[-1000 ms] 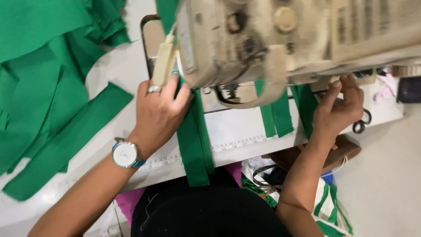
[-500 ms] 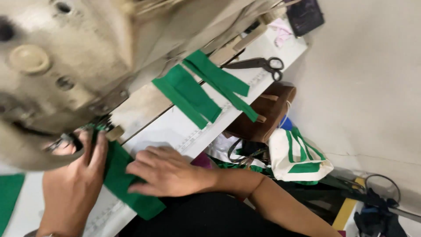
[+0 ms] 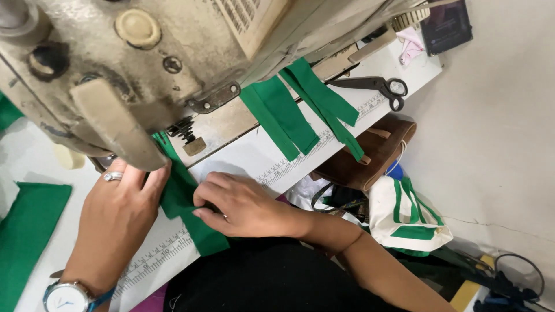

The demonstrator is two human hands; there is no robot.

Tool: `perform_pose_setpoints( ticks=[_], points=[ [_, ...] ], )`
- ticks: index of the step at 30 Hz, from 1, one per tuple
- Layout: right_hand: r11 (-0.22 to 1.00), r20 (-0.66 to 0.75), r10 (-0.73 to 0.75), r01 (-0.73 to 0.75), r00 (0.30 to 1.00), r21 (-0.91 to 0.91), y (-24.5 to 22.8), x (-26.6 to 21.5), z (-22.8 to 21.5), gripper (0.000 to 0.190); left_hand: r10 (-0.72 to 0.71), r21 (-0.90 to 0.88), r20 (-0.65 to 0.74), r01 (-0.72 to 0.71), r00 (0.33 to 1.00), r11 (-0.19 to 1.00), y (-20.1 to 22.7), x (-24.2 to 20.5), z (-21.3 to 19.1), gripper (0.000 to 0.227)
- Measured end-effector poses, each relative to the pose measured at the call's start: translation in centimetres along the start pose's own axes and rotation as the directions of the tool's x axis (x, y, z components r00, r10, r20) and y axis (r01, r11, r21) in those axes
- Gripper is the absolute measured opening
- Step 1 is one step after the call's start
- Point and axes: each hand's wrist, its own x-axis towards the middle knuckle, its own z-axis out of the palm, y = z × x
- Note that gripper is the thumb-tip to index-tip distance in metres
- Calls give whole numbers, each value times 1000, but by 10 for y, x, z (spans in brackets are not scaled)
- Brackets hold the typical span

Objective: Sewing green fabric strips using an industrial sewing machine on a factory floor.

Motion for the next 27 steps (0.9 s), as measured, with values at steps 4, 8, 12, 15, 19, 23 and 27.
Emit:
perform_pose_setpoints(
  ticks=[4, 8, 12, 15, 19, 23, 27],
  points=[
    [908, 65, 207, -217, 976, 359, -13, -3, -12, 18, -107, -99, 68, 114, 992, 989, 1, -9, 8, 43],
    [485, 86, 145, -146, 986, 862, -9, -6, -1, 18, -110, -29, -191, 107, 975, 994, 6, 2, -7, 16],
    [-64, 262, 192, -254, 946, 965, -10, -2, 21, 16, -170, -181, -259, 125, 951, 975, 4, -13, 1, 15],
    [192, 22, 150, -51, 988, 980, 0, -2, 46, 20, -156, -181, -436, 83, 886, 980, 4, -12, 5, 16],
    [653, -142, -25, 123, 990, 747, 3, 16, 26, 35, -174, -22, -462, 186, 869, 982, -1, -17, 9, 16],
    [901, -410, -431, 403, 803, -159, 16, 38, 18, 22, -140, -15, -546, 158, 826, 987, -9, -12, 5, 12],
    [802, -159, -580, 527, 799, -281, 33, 36, 22, 40, -68, -138, -550, -10, 832, 990, -11, -7, 9, 17]
  ],
)
